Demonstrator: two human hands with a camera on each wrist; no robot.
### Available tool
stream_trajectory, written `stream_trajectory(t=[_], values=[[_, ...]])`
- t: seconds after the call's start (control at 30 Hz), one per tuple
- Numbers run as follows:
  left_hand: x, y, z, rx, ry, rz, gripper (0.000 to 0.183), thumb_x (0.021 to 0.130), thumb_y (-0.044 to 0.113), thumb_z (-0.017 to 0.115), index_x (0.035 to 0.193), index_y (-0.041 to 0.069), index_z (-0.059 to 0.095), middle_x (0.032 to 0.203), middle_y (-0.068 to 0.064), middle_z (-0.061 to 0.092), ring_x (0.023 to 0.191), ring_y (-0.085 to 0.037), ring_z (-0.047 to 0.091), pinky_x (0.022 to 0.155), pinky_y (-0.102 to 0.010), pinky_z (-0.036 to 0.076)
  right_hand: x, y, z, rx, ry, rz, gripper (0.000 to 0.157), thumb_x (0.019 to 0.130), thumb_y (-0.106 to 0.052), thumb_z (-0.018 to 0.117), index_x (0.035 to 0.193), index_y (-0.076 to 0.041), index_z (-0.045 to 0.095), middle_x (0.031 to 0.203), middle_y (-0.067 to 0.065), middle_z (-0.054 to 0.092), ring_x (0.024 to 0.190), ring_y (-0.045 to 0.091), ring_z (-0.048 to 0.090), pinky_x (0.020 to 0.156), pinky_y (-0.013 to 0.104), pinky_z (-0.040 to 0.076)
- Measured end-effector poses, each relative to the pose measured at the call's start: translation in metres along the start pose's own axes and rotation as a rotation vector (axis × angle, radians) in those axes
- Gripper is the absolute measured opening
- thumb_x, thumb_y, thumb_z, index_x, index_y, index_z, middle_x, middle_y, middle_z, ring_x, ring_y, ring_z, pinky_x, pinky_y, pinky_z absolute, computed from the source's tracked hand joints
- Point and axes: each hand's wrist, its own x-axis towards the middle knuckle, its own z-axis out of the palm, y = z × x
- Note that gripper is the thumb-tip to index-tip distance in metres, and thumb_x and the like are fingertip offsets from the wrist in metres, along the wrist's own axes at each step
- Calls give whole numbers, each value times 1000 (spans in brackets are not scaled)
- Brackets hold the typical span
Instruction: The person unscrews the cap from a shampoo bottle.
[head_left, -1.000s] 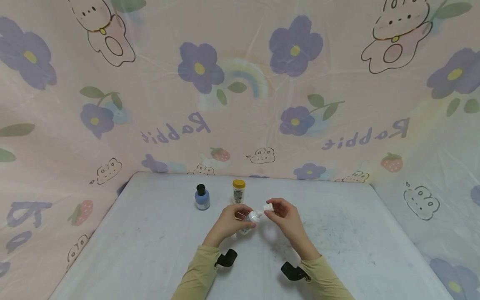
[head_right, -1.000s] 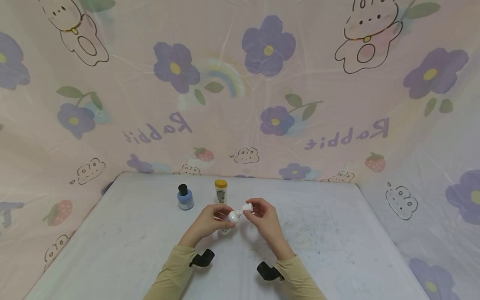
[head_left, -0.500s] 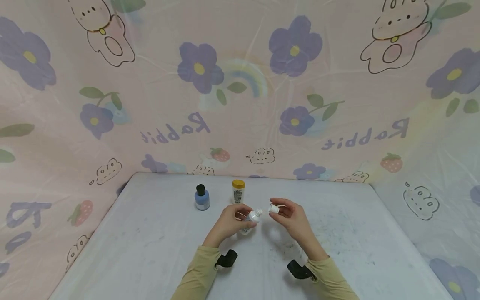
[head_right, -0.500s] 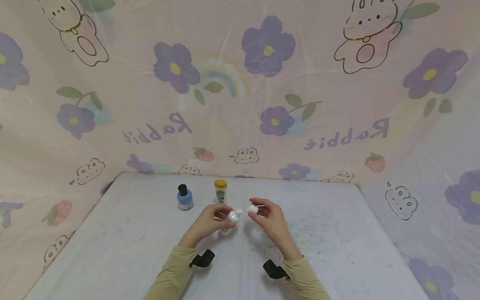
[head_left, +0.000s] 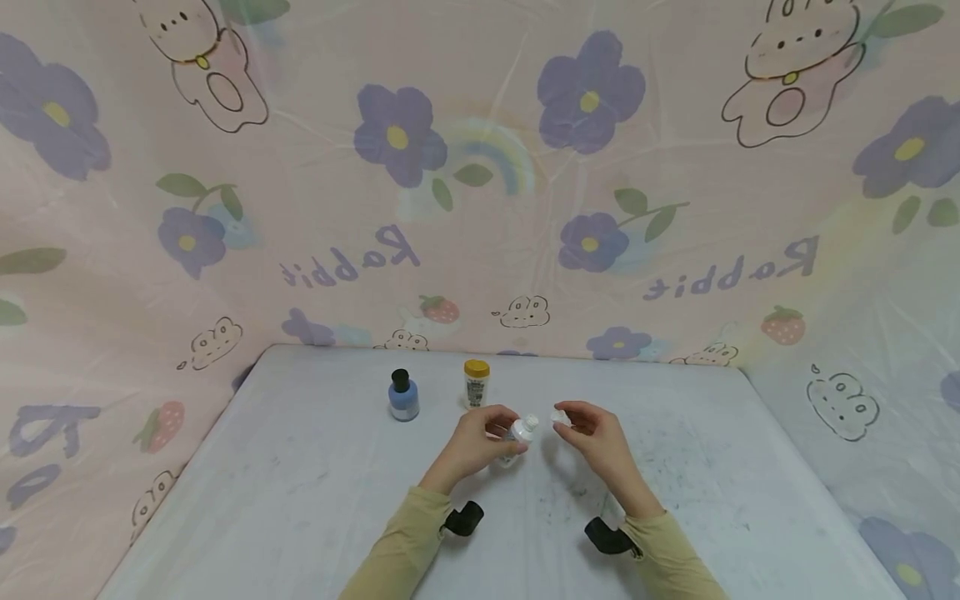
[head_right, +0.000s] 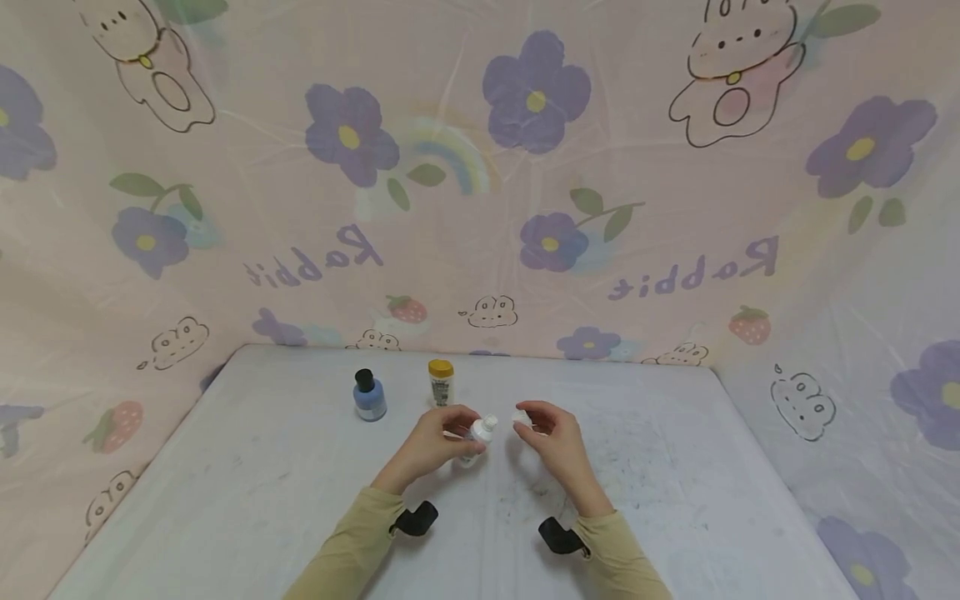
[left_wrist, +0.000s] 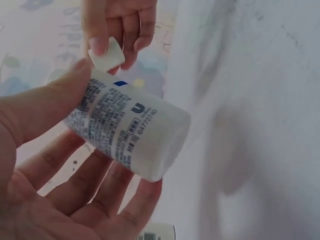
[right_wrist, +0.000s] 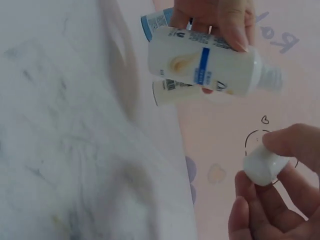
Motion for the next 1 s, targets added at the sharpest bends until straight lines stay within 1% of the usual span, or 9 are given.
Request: stream_trajectory(t=[0.13,0.2,0.4,0.5,0.67,0.8,1.0], values=[[7,1,6,1,8,14,31,78,22,81,105,16,67,99,4,65,93,-18,62,79,-30,52,10,24,-2,29,-16,11,32,85,-3,72,115,4,63,114,18,64,101,28,62,80,26,51],[12,-1,9,5,12,29,31,78,21,81,105,15,67,99,5,65,93,-17,63,79,-29,51,14,32,-2,31,-24,4,32,85,-4,73,114,4,62,112,18,64,99,26,64,77,22,52],[27,-9,16,4,22,62,30,79,17,81,104,13,64,100,4,64,94,-15,63,80,-26,51,28,47,-2,76,-42,1,29,83,1,72,110,5,61,111,22,61,103,32,63,79,27,53],[33,-13,19,-22,37,56,31,79,14,80,105,10,63,102,1,64,96,-16,63,80,-26,52,34,53,-2,39,-40,-9,28,82,0,73,108,4,61,110,21,62,104,34,62,82,31,53],[48,-20,26,-41,87,53,33,79,12,80,106,6,62,102,-3,63,95,-15,63,80,-24,51,46,61,-6,-57,-33,-25,26,83,-2,74,106,3,62,109,19,63,105,35,60,85,39,50],[59,-23,31,-41,123,52,33,79,10,80,106,4,61,102,-5,64,94,-16,63,80,-23,52,56,68,-9,-89,-41,2,26,83,-2,73,106,2,63,109,19,64,103,34,61,82,37,51],[73,-23,35,-46,138,53,39,79,7,79,113,3,62,106,-7,64,96,-17,63,81,-23,52,68,75,-11,-129,-65,3,27,82,-4,74,106,2,64,103,17,67,90,27,63,73,31,51]])
